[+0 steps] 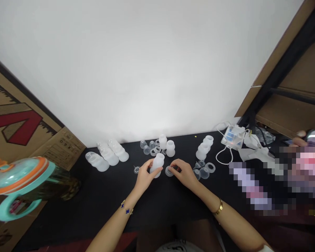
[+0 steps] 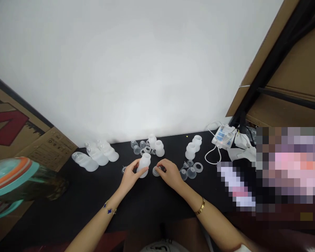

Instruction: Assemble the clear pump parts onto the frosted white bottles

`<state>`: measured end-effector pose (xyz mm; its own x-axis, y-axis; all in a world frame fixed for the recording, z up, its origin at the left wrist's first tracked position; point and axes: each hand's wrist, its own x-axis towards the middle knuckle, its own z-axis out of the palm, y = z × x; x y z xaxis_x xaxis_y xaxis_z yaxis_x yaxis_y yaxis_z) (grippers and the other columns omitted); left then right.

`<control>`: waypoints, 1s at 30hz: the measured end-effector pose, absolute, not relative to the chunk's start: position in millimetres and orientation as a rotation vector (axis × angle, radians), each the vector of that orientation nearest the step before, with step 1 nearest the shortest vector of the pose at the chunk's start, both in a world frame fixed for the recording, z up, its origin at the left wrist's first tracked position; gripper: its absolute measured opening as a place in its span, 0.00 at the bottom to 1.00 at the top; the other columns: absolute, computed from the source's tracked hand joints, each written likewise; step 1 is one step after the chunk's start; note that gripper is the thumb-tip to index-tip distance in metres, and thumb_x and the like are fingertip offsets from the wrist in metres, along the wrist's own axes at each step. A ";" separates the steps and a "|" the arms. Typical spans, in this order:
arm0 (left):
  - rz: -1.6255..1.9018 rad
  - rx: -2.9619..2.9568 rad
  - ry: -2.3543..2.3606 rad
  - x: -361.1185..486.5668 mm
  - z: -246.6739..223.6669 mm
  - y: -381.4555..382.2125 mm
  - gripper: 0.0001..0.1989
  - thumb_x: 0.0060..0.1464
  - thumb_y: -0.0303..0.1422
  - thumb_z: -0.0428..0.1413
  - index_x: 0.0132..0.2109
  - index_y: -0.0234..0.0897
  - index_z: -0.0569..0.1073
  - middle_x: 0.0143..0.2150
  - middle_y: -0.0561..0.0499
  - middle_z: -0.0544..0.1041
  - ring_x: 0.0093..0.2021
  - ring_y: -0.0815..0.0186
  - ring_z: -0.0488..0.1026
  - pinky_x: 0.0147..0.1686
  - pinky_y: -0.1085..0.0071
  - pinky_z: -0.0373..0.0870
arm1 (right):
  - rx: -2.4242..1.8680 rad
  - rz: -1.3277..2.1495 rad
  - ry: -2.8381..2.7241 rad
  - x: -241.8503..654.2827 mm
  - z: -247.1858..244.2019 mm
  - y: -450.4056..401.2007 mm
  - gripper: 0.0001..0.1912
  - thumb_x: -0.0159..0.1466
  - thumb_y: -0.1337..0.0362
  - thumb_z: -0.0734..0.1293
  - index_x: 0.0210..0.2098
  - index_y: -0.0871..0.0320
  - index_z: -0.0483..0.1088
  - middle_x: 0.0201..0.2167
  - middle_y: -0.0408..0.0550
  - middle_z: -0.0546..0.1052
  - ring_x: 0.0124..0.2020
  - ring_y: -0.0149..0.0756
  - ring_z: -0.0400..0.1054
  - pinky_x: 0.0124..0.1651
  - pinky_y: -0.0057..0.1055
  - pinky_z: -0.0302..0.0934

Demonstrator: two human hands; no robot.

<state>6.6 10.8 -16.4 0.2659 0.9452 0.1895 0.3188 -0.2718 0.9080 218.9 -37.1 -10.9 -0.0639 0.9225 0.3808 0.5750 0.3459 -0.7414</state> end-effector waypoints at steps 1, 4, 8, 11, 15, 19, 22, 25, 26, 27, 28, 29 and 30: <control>1.007 1.757 1.161 6.6 -16.8 11.0 0.22 0.50 0.43 0.64 0.50 0.38 0.76 0.45 0.47 0.80 0.45 0.57 0.76 0.47 0.63 0.70 | -1.334 0.510 -1.735 218.8 -10.9 -37.3 0.06 0.67 0.61 0.67 0.35 0.55 0.73 0.33 0.46 0.76 0.33 0.37 0.71 0.34 0.30 0.65; 1.000 1.779 1.168 6.5 -18.4 11.7 0.23 0.50 0.43 0.64 0.51 0.38 0.76 0.46 0.48 0.80 0.45 0.57 0.75 0.48 0.63 0.70 | -1.326 0.520 -1.699 218.6 -10.8 -37.9 0.06 0.67 0.60 0.67 0.36 0.55 0.72 0.33 0.46 0.77 0.33 0.37 0.72 0.34 0.31 0.65; 1.012 1.806 1.189 6.3 -19.9 12.1 0.23 0.49 0.44 0.65 0.50 0.39 0.76 0.45 0.48 0.80 0.44 0.57 0.75 0.46 0.63 0.70 | -1.324 0.521 -1.686 218.5 -8.9 -38.9 0.06 0.67 0.59 0.66 0.36 0.55 0.72 0.33 0.46 0.77 0.33 0.37 0.72 0.33 0.31 0.66; 1.009 1.825 1.186 5.9 -20.4 12.1 0.23 0.49 0.44 0.65 0.50 0.39 0.76 0.46 0.48 0.80 0.44 0.57 0.75 0.46 0.63 0.70 | -1.332 0.516 -1.671 218.2 -7.0 -39.5 0.07 0.67 0.59 0.66 0.36 0.54 0.72 0.33 0.46 0.77 0.33 0.37 0.72 0.32 0.31 0.66; 1.003 1.854 1.177 5.4 -21.5 12.3 0.23 0.50 0.44 0.65 0.51 0.39 0.76 0.47 0.48 0.80 0.45 0.58 0.75 0.46 0.63 0.70 | -1.318 0.507 -1.660 218.1 -6.4 -39.8 0.07 0.67 0.59 0.66 0.36 0.55 0.72 0.33 0.46 0.77 0.32 0.37 0.72 0.32 0.30 0.66; 1.007 1.865 1.168 5.3 -20.9 11.7 0.23 0.50 0.44 0.64 0.51 0.39 0.76 0.46 0.47 0.80 0.44 0.57 0.75 0.46 0.63 0.70 | -1.301 0.504 -1.650 218.0 -7.2 -39.8 0.07 0.67 0.59 0.66 0.36 0.55 0.72 0.33 0.46 0.77 0.33 0.36 0.72 0.32 0.30 0.65; 1.001 1.876 1.170 5.7 -18.9 10.4 0.23 0.49 0.44 0.64 0.50 0.39 0.77 0.45 0.48 0.80 0.43 0.57 0.75 0.45 0.63 0.70 | -1.312 0.496 -1.645 217.9 -7.1 -39.7 0.07 0.67 0.59 0.66 0.36 0.54 0.72 0.33 0.46 0.77 0.33 0.36 0.72 0.32 0.30 0.65; 0.998 1.882 1.184 6.1 -18.4 10.0 0.23 0.48 0.44 0.64 0.50 0.39 0.77 0.45 0.47 0.80 0.42 0.58 0.75 0.44 0.63 0.71 | -1.320 0.493 -1.632 217.6 -6.3 -39.8 0.07 0.67 0.59 0.65 0.36 0.55 0.72 0.33 0.46 0.77 0.32 0.36 0.71 0.32 0.29 0.64; 0.997 1.884 1.185 6.2 -18.9 10.1 0.23 0.48 0.44 0.64 0.50 0.39 0.77 0.45 0.47 0.80 0.42 0.58 0.75 0.44 0.63 0.71 | -1.321 0.494 -1.625 217.5 -6.1 -39.9 0.07 0.68 0.59 0.65 0.36 0.55 0.72 0.34 0.46 0.77 0.32 0.36 0.71 0.31 0.29 0.64; 0.997 1.886 1.184 6.2 -19.5 10.4 0.23 0.48 0.44 0.64 0.49 0.39 0.77 0.44 0.48 0.80 0.42 0.58 0.75 0.44 0.63 0.71 | -1.320 0.495 -1.616 217.4 -5.9 -40.0 0.07 0.68 0.59 0.65 0.36 0.55 0.72 0.34 0.46 0.77 0.32 0.36 0.71 0.31 0.29 0.64; 0.997 1.889 1.183 6.3 -20.3 10.7 0.23 0.48 0.44 0.64 0.49 0.39 0.77 0.44 0.48 0.80 0.42 0.58 0.75 0.44 0.63 0.71 | -1.317 0.495 -1.605 217.3 -5.8 -40.2 0.07 0.68 0.59 0.65 0.36 0.54 0.71 0.34 0.46 0.77 0.33 0.35 0.71 0.31 0.29 0.64; 0.999 1.892 1.180 6.2 -21.0 11.1 0.22 0.48 0.44 0.64 0.49 0.39 0.77 0.44 0.48 0.80 0.42 0.58 0.75 0.45 0.62 0.71 | -1.314 0.495 -1.593 217.2 -5.8 -40.3 0.07 0.68 0.60 0.65 0.36 0.54 0.71 0.34 0.45 0.76 0.33 0.35 0.71 0.31 0.29 0.64; 1.002 1.896 1.178 6.2 -21.7 11.4 0.22 0.48 0.43 0.65 0.49 0.39 0.77 0.44 0.47 0.80 0.42 0.58 0.75 0.45 0.62 0.71 | -1.310 0.495 -1.578 217.3 -5.7 -40.5 0.07 0.68 0.60 0.64 0.36 0.54 0.71 0.34 0.45 0.76 0.33 0.35 0.71 0.32 0.28 0.64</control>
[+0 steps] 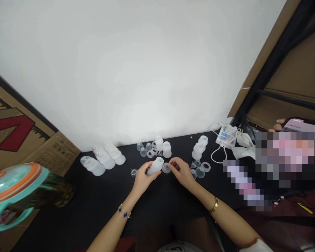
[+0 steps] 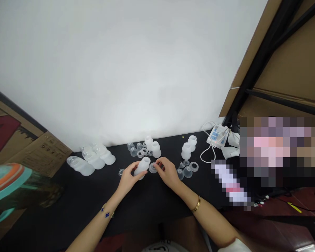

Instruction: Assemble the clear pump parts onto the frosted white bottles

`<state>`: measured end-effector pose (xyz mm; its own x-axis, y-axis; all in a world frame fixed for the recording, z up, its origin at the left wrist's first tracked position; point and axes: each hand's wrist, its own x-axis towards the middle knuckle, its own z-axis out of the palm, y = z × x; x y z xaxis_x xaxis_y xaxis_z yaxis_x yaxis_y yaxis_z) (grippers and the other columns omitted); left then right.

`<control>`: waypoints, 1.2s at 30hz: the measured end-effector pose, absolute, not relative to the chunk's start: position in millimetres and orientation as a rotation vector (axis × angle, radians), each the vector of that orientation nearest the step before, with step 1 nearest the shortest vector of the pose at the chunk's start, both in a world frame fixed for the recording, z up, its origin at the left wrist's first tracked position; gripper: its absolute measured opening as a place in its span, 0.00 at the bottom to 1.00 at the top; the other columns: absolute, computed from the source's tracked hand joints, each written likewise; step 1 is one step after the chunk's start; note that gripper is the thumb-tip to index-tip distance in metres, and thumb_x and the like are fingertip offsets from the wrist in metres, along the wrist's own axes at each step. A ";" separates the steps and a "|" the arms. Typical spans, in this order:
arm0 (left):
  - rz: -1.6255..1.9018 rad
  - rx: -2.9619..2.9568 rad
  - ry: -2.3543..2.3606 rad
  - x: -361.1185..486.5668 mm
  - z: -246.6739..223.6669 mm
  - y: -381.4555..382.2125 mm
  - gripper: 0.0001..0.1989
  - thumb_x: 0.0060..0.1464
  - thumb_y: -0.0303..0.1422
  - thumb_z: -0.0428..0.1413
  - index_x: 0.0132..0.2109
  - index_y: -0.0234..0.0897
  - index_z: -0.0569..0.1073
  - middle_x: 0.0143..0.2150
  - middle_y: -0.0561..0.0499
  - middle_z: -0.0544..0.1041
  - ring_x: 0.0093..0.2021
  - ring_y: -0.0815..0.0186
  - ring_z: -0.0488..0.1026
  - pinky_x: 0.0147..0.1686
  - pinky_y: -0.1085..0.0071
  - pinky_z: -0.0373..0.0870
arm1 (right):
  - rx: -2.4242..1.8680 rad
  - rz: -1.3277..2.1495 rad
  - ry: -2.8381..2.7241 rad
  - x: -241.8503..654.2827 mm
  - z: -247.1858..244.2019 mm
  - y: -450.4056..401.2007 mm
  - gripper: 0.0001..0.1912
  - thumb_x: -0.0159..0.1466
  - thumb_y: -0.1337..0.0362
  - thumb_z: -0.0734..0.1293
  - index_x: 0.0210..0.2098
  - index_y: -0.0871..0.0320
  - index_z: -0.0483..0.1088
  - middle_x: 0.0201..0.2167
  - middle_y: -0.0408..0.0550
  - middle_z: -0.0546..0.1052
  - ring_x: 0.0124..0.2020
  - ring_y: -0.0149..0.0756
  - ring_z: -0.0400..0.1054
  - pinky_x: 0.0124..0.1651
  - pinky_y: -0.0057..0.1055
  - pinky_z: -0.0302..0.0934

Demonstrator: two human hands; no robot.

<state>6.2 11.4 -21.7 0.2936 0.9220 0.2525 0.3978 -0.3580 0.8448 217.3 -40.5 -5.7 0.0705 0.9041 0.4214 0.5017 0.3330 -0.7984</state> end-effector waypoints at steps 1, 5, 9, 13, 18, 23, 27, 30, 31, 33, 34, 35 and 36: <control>1.004 1.901 1.180 6.2 -22.2 11.6 0.22 0.48 0.43 0.65 0.49 0.39 0.77 0.44 0.47 0.80 0.43 0.57 0.75 0.45 0.63 0.71 | -1.309 0.495 -1.560 217.4 -5.7 -40.7 0.06 0.68 0.60 0.64 0.37 0.54 0.71 0.34 0.45 0.76 0.33 0.35 0.71 0.32 0.28 0.64; 0.988 1.948 1.210 6.2 -22.7 11.4 0.23 0.48 0.41 0.65 0.51 0.40 0.76 0.46 0.48 0.80 0.42 0.58 0.75 0.44 0.64 0.71 | -1.329 0.515 -1.471 218.6 -6.6 -41.2 0.07 0.69 0.59 0.63 0.41 0.54 0.70 0.35 0.46 0.75 0.35 0.36 0.71 0.31 0.28 0.64; 0.983 2.000 1.201 6.5 -23.3 10.2 0.24 0.50 0.40 0.64 0.55 0.42 0.75 0.50 0.48 0.79 0.42 0.59 0.75 0.43 0.64 0.71 | -1.293 0.604 -1.370 219.2 -8.4 -40.9 0.10 0.70 0.55 0.61 0.44 0.54 0.69 0.39 0.49 0.76 0.36 0.37 0.72 0.32 0.28 0.67; 0.964 2.089 1.117 7.3 -23.1 7.9 0.25 0.52 0.37 0.63 0.58 0.43 0.73 0.53 0.47 0.78 0.45 0.58 0.75 0.46 0.62 0.71 | -1.203 0.687 -1.303 218.3 -9.4 -40.5 0.11 0.70 0.54 0.62 0.44 0.55 0.67 0.44 0.52 0.76 0.38 0.38 0.73 0.34 0.31 0.70; 0.912 2.201 1.023 9.1 -18.4 3.0 0.26 0.52 0.34 0.63 0.59 0.44 0.72 0.54 0.47 0.77 0.50 0.56 0.74 0.52 0.59 0.69 | -1.126 0.726 -1.267 217.7 -12.1 -39.3 0.11 0.70 0.54 0.62 0.43 0.54 0.67 0.45 0.51 0.76 0.40 0.38 0.74 0.35 0.31 0.72; 0.873 2.278 0.965 10.5 -13.9 -1.1 0.26 0.53 0.33 0.63 0.59 0.45 0.71 0.55 0.48 0.77 0.51 0.56 0.73 0.53 0.57 0.70 | -1.106 0.767 -1.271 217.8 -17.4 -37.7 0.11 0.70 0.53 0.63 0.44 0.53 0.67 0.44 0.50 0.78 0.41 0.39 0.75 0.35 0.32 0.73; 0.863 2.309 0.939 11.1 -12.8 -2.7 0.27 0.53 0.33 0.63 0.60 0.46 0.70 0.54 0.48 0.77 0.51 0.55 0.73 0.52 0.58 0.70 | -1.112 0.779 -1.268 217.7 -17.9 -37.5 0.12 0.69 0.51 0.63 0.44 0.52 0.67 0.43 0.49 0.78 0.41 0.40 0.75 0.35 0.33 0.73; 0.872 2.325 0.921 11.3 -13.6 -2.8 0.27 0.53 0.33 0.63 0.60 0.46 0.70 0.53 0.48 0.77 0.50 0.56 0.73 0.51 0.58 0.70 | -1.102 0.793 -1.264 217.5 -17.1 -37.8 0.12 0.69 0.51 0.63 0.44 0.52 0.67 0.41 0.49 0.78 0.39 0.40 0.75 0.35 0.33 0.73; 0.874 2.331 0.918 11.3 -13.9 -2.7 0.27 0.53 0.33 0.63 0.60 0.46 0.70 0.53 0.48 0.77 0.50 0.56 0.73 0.51 0.58 0.71 | -1.097 0.798 -1.263 217.5 -17.0 -37.8 0.12 0.69 0.52 0.63 0.44 0.52 0.68 0.40 0.48 0.78 0.39 0.40 0.75 0.35 0.33 0.73; 0.879 2.339 0.913 11.3 -14.5 -2.6 0.27 0.53 0.34 0.63 0.60 0.45 0.70 0.53 0.48 0.77 0.50 0.56 0.73 0.51 0.58 0.71 | -1.093 0.807 -1.266 217.7 -17.3 -37.8 0.11 0.69 0.52 0.63 0.45 0.52 0.68 0.39 0.48 0.78 0.38 0.40 0.75 0.35 0.33 0.73; 0.883 2.339 0.912 11.4 -14.6 -2.7 0.27 0.53 0.34 0.63 0.60 0.45 0.70 0.53 0.48 0.77 0.50 0.56 0.73 0.51 0.58 0.71 | -1.094 0.807 -1.266 217.9 -17.6 -37.7 0.11 0.69 0.52 0.63 0.45 0.52 0.68 0.39 0.48 0.78 0.38 0.40 0.75 0.35 0.33 0.73; 0.889 2.338 0.908 11.5 -14.5 -2.9 0.27 0.52 0.34 0.63 0.60 0.45 0.70 0.53 0.48 0.77 0.50 0.56 0.73 0.51 0.58 0.71 | -1.097 0.807 -1.268 218.1 -18.1 -37.5 0.11 0.69 0.52 0.63 0.44 0.52 0.68 0.39 0.48 0.78 0.39 0.40 0.75 0.35 0.32 0.73; 0.896 2.332 0.909 11.6 -14.2 -3.1 0.27 0.53 0.34 0.63 0.60 0.45 0.70 0.53 0.48 0.77 0.50 0.56 0.73 0.51 0.58 0.71 | -1.095 0.804 -1.266 218.4 -18.5 -37.2 0.11 0.69 0.52 0.63 0.44 0.52 0.68 0.39 0.48 0.79 0.39 0.40 0.75 0.34 0.32 0.72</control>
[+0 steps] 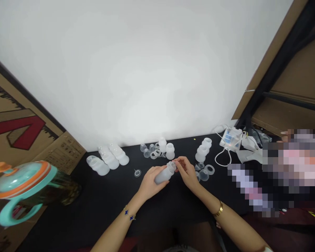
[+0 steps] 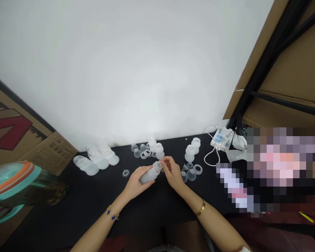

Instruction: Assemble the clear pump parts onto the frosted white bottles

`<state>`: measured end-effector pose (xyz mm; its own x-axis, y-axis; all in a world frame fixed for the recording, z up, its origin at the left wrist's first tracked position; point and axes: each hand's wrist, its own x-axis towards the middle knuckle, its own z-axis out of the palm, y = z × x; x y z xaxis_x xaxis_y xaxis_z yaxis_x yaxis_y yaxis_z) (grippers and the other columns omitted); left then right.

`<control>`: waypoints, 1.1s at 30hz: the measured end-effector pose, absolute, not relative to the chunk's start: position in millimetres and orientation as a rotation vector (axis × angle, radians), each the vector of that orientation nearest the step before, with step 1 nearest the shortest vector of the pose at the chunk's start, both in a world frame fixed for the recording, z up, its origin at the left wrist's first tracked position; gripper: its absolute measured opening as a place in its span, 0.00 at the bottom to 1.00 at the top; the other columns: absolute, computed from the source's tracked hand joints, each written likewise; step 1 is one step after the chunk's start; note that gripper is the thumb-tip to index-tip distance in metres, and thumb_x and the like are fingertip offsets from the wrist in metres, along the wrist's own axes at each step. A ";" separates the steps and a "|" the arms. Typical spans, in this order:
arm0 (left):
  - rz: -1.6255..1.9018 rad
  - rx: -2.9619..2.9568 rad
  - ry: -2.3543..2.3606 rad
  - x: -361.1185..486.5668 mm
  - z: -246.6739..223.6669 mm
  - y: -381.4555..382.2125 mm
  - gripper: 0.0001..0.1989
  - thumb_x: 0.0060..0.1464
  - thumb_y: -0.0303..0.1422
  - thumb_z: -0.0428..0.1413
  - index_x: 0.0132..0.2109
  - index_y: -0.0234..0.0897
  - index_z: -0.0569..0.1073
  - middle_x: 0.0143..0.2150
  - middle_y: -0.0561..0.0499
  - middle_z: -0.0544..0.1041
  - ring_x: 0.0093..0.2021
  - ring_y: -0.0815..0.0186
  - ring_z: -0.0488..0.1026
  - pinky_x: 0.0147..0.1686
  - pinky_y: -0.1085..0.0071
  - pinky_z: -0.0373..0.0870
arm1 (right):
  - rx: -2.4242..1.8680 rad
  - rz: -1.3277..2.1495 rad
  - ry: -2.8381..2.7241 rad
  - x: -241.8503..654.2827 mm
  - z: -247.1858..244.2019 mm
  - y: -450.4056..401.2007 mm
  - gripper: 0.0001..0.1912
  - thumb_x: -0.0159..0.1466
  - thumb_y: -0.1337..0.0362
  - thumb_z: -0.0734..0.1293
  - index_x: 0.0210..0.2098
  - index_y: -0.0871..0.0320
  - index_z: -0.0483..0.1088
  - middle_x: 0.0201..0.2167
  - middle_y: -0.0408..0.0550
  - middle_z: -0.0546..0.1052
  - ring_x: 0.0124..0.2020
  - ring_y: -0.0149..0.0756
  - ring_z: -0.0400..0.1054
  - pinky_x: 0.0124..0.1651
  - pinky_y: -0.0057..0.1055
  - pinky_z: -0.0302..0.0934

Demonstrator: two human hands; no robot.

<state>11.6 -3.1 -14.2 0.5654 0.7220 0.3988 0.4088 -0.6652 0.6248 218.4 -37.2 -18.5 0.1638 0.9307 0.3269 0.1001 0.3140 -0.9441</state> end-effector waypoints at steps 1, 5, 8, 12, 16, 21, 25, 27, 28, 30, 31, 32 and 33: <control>0.909 2.326 0.908 11.7 -13.7 -3.4 0.27 0.52 0.34 0.64 0.60 0.45 0.70 0.53 0.48 0.77 0.50 0.56 0.73 0.51 0.58 0.71 | -1.089 0.806 -1.262 218.7 -19.0 -36.9 0.11 0.69 0.52 0.64 0.44 0.52 0.68 0.40 0.48 0.79 0.39 0.40 0.75 0.34 0.32 0.72; 0.907 2.307 0.910 11.9 -10.6 -4.5 0.28 0.52 0.35 0.64 0.60 0.44 0.70 0.53 0.48 0.77 0.50 0.57 0.73 0.52 0.58 0.70 | -1.068 0.828 -1.252 219.7 -19.9 -35.8 0.11 0.69 0.53 0.64 0.44 0.53 0.67 0.42 0.49 0.79 0.38 0.39 0.75 0.35 0.32 0.72; 0.891 2.287 0.917 12.0 -8.5 -5.3 0.28 0.53 0.35 0.64 0.60 0.44 0.70 0.53 0.48 0.77 0.50 0.56 0.73 0.53 0.58 0.70 | -1.069 0.833 -1.252 220.0 -18.9 -36.1 0.11 0.69 0.53 0.64 0.44 0.53 0.68 0.41 0.50 0.79 0.37 0.39 0.75 0.34 0.32 0.72; 0.884 2.268 0.924 12.4 -6.8 -6.0 0.28 0.53 0.35 0.64 0.60 0.45 0.70 0.54 0.48 0.77 0.51 0.56 0.73 0.53 0.58 0.69 | -1.078 0.817 -1.257 220.1 -16.2 -37.5 0.12 0.69 0.52 0.64 0.44 0.53 0.69 0.42 0.50 0.80 0.37 0.40 0.75 0.34 0.32 0.72; 0.885 2.267 0.934 12.5 -6.6 -6.3 0.28 0.52 0.35 0.64 0.60 0.45 0.70 0.54 0.49 0.77 0.50 0.57 0.73 0.53 0.60 0.70 | -1.069 0.813 -1.270 219.9 -15.6 -38.5 0.11 0.69 0.53 0.64 0.44 0.53 0.69 0.42 0.49 0.80 0.34 0.38 0.74 0.34 0.32 0.72; 0.872 2.279 0.941 12.4 -8.4 -5.8 0.28 0.52 0.35 0.64 0.60 0.45 0.70 0.53 0.49 0.77 0.50 0.57 0.73 0.53 0.59 0.70 | -1.070 0.818 -1.280 218.9 -18.7 -38.9 0.10 0.69 0.53 0.64 0.44 0.53 0.69 0.43 0.50 0.79 0.36 0.39 0.74 0.35 0.32 0.71; 0.872 2.289 0.946 12.9 -9.3 -5.4 0.28 0.51 0.35 0.64 0.60 0.45 0.70 0.53 0.48 0.77 0.50 0.56 0.73 0.52 0.59 0.70 | -1.064 0.836 -1.284 218.6 -21.1 -38.7 0.10 0.69 0.54 0.64 0.44 0.53 0.69 0.43 0.50 0.79 0.38 0.39 0.74 0.35 0.32 0.71; 0.868 2.296 0.944 13.1 -8.9 -5.4 0.28 0.51 0.36 0.64 0.60 0.44 0.70 0.53 0.48 0.77 0.50 0.56 0.73 0.53 0.59 0.70 | -1.060 0.844 -1.281 218.7 -21.6 -38.6 0.10 0.69 0.54 0.65 0.44 0.53 0.69 0.43 0.50 0.79 0.37 0.39 0.74 0.35 0.32 0.71; 0.864 2.297 0.942 13.2 -8.6 -5.5 0.28 0.52 0.36 0.64 0.60 0.44 0.70 0.53 0.48 0.77 0.50 0.56 0.73 0.53 0.59 0.70 | -1.060 0.846 -1.282 218.7 -21.7 -38.5 0.10 0.69 0.54 0.65 0.44 0.53 0.69 0.43 0.50 0.79 0.37 0.39 0.74 0.35 0.32 0.71; 0.854 2.297 0.937 13.1 -8.1 -5.5 0.28 0.52 0.36 0.64 0.60 0.44 0.70 0.53 0.48 0.77 0.50 0.56 0.73 0.53 0.59 0.69 | -1.065 0.844 -1.285 218.8 -21.4 -38.5 0.11 0.69 0.54 0.65 0.44 0.53 0.69 0.43 0.51 0.79 0.38 0.39 0.74 0.35 0.33 0.71; 0.852 2.296 0.935 12.9 -8.2 -5.5 0.28 0.52 0.36 0.64 0.60 0.45 0.70 0.53 0.48 0.77 0.50 0.56 0.73 0.53 0.58 0.69 | -1.069 0.843 -1.288 218.7 -21.0 -38.6 0.11 0.69 0.54 0.64 0.44 0.53 0.69 0.43 0.51 0.79 0.38 0.40 0.74 0.36 0.33 0.72; 0.852 2.295 0.934 12.8 -8.4 -5.4 0.28 0.52 0.36 0.64 0.60 0.45 0.70 0.53 0.48 0.77 0.50 0.56 0.73 0.53 0.58 0.69 | -1.073 0.842 -1.290 218.7 -20.6 -38.8 0.11 0.69 0.53 0.64 0.44 0.53 0.68 0.43 0.51 0.79 0.38 0.40 0.74 0.36 0.33 0.72; 0.855 2.294 0.932 12.6 -8.7 -5.4 0.28 0.52 0.36 0.64 0.60 0.45 0.70 0.53 0.48 0.77 0.50 0.56 0.73 0.53 0.58 0.69 | -1.077 0.841 -1.292 218.6 -20.0 -39.0 0.11 0.69 0.53 0.64 0.44 0.53 0.68 0.43 0.51 0.79 0.38 0.40 0.75 0.36 0.33 0.72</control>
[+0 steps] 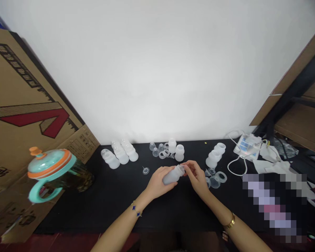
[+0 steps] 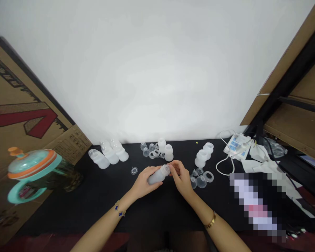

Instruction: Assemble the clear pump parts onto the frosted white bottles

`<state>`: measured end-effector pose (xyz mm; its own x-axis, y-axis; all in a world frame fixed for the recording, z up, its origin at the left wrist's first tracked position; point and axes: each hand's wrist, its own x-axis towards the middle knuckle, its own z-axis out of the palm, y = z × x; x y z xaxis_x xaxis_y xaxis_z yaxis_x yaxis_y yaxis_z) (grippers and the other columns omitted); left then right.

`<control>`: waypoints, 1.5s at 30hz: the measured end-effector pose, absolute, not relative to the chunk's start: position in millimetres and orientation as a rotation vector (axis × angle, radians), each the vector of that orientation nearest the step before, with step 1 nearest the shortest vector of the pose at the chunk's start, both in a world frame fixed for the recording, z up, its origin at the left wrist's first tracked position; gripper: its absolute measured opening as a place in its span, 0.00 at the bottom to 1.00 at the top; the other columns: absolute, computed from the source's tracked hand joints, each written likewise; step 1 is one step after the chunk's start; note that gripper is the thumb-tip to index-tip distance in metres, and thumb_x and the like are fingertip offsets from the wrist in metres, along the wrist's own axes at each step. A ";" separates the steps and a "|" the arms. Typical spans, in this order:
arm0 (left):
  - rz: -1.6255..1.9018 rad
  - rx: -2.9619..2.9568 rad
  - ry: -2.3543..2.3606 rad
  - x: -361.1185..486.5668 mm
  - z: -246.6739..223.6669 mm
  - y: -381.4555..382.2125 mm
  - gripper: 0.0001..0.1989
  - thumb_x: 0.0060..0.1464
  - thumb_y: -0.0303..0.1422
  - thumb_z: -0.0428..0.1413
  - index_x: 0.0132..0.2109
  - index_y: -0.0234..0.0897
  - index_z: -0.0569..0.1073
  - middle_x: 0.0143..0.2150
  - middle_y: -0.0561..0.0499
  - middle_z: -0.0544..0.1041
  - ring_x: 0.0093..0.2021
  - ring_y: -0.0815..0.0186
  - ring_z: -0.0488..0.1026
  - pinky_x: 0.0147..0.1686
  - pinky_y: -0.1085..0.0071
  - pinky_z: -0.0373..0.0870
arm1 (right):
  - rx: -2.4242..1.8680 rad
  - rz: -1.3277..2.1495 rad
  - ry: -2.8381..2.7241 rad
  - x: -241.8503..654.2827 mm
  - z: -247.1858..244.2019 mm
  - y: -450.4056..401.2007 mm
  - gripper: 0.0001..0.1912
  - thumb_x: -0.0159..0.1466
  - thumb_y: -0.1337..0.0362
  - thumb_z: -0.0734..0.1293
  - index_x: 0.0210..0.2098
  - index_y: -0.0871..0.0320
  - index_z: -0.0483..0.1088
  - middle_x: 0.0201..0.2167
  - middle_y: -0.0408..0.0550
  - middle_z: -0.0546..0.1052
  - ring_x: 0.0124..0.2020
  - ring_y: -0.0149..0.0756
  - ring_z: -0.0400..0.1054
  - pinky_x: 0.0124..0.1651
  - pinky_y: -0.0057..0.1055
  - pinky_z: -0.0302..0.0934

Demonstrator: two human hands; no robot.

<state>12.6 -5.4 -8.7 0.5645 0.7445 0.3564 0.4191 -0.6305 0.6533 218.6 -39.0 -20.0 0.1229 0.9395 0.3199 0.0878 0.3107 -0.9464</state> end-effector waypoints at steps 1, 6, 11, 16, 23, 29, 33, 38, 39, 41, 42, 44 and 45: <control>0.861 2.294 0.931 12.5 -9.1 -5.3 0.28 0.52 0.36 0.64 0.60 0.45 0.69 0.53 0.48 0.77 0.50 0.56 0.72 0.53 0.58 0.69 | -1.083 0.841 -1.293 218.5 -19.5 -39.2 0.11 0.69 0.53 0.64 0.44 0.53 0.68 0.43 0.51 0.79 0.38 0.41 0.75 0.36 0.34 0.72; 0.878 2.312 0.921 12.3 -9.5 -5.4 0.29 0.51 0.34 0.65 0.60 0.44 0.69 0.53 0.49 0.77 0.49 0.57 0.73 0.52 0.59 0.69 | -1.111 0.829 -1.295 217.7 -16.9 -40.2 0.14 0.68 0.50 0.64 0.43 0.53 0.68 0.43 0.52 0.80 0.36 0.41 0.75 0.35 0.35 0.73; 0.864 2.327 0.932 12.6 -6.4 -6.2 0.29 0.52 0.35 0.64 0.60 0.45 0.69 0.53 0.49 0.77 0.50 0.57 0.73 0.52 0.59 0.70 | -1.103 0.835 -1.300 217.9 -16.8 -40.6 0.13 0.68 0.51 0.65 0.44 0.53 0.69 0.43 0.51 0.80 0.38 0.42 0.76 0.36 0.35 0.73; 0.857 2.330 0.931 12.9 -5.6 -6.5 0.29 0.52 0.35 0.65 0.60 0.45 0.69 0.54 0.49 0.77 0.50 0.57 0.73 0.53 0.59 0.70 | -1.110 0.824 -1.301 218.3 -19.2 -39.6 0.13 0.68 0.51 0.65 0.43 0.53 0.69 0.42 0.51 0.80 0.38 0.42 0.76 0.36 0.35 0.72; 0.882 2.318 0.949 12.8 -5.5 -6.2 0.29 0.50 0.34 0.65 0.59 0.45 0.71 0.53 0.48 0.77 0.50 0.56 0.74 0.53 0.57 0.70 | -1.129 0.824 -1.310 218.1 -17.2 -40.2 0.14 0.68 0.50 0.65 0.43 0.53 0.69 0.42 0.51 0.80 0.35 0.41 0.75 0.36 0.35 0.73; 0.909 2.291 0.928 12.2 -5.9 -5.9 0.27 0.50 0.34 0.65 0.58 0.44 0.72 0.53 0.48 0.78 0.50 0.56 0.74 0.53 0.58 0.71 | -1.132 0.830 -1.308 218.6 -15.6 -40.8 0.13 0.68 0.50 0.64 0.43 0.53 0.68 0.42 0.52 0.80 0.35 0.41 0.75 0.36 0.36 0.73; 0.897 2.258 0.934 11.8 -6.9 -5.7 0.27 0.50 0.35 0.66 0.57 0.43 0.72 0.53 0.47 0.78 0.50 0.56 0.74 0.53 0.57 0.71 | -1.126 0.841 -1.296 218.4 -17.1 -40.3 0.14 0.68 0.50 0.64 0.43 0.53 0.68 0.43 0.53 0.80 0.37 0.42 0.75 0.36 0.36 0.73; 0.901 2.281 0.928 11.8 -6.6 -5.6 0.27 0.50 0.35 0.66 0.57 0.43 0.72 0.53 0.47 0.78 0.50 0.56 0.74 0.53 0.58 0.71 | -1.113 0.844 -1.305 218.6 -17.8 -40.5 0.13 0.68 0.50 0.65 0.43 0.53 0.68 0.43 0.51 0.80 0.39 0.43 0.75 0.37 0.35 0.73; 0.903 2.293 0.930 11.8 -6.4 -5.6 0.27 0.50 0.35 0.66 0.57 0.43 0.72 0.53 0.47 0.78 0.50 0.56 0.74 0.53 0.58 0.71 | -1.116 0.841 -1.312 218.8 -17.5 -40.6 0.13 0.68 0.51 0.65 0.43 0.53 0.68 0.43 0.51 0.80 0.39 0.43 0.75 0.37 0.35 0.73; 0.909 2.309 0.941 11.8 -6.2 -5.6 0.27 0.50 0.35 0.66 0.57 0.43 0.72 0.52 0.47 0.78 0.50 0.56 0.74 0.52 0.58 0.71 | -1.132 0.833 -1.321 219.3 -16.9 -40.8 0.13 0.68 0.50 0.65 0.43 0.53 0.69 0.42 0.51 0.80 0.39 0.42 0.75 0.37 0.35 0.73; 0.910 2.314 0.947 11.8 -6.3 -5.6 0.26 0.50 0.35 0.66 0.57 0.43 0.72 0.52 0.47 0.78 0.49 0.56 0.74 0.52 0.58 0.71 | -1.140 0.828 -1.323 219.5 -16.7 -40.8 0.13 0.68 0.50 0.65 0.43 0.53 0.69 0.42 0.51 0.80 0.38 0.42 0.76 0.36 0.35 0.73; 0.911 2.325 0.957 11.7 -7.2 -5.6 0.27 0.50 0.35 0.65 0.57 0.44 0.72 0.52 0.47 0.78 0.50 0.56 0.74 0.51 0.58 0.71 | -1.153 0.814 -1.326 219.8 -16.8 -40.6 0.14 0.68 0.49 0.65 0.42 0.53 0.70 0.42 0.51 0.80 0.37 0.42 0.76 0.36 0.34 0.73; 0.912 2.332 0.961 11.6 -7.9 -5.5 0.27 0.50 0.35 0.65 0.58 0.44 0.72 0.52 0.47 0.78 0.50 0.55 0.74 0.51 0.57 0.71 | -1.158 0.807 -1.327 219.9 -17.1 -40.4 0.14 0.68 0.49 0.65 0.42 0.53 0.70 0.42 0.51 0.80 0.36 0.41 0.76 0.35 0.34 0.72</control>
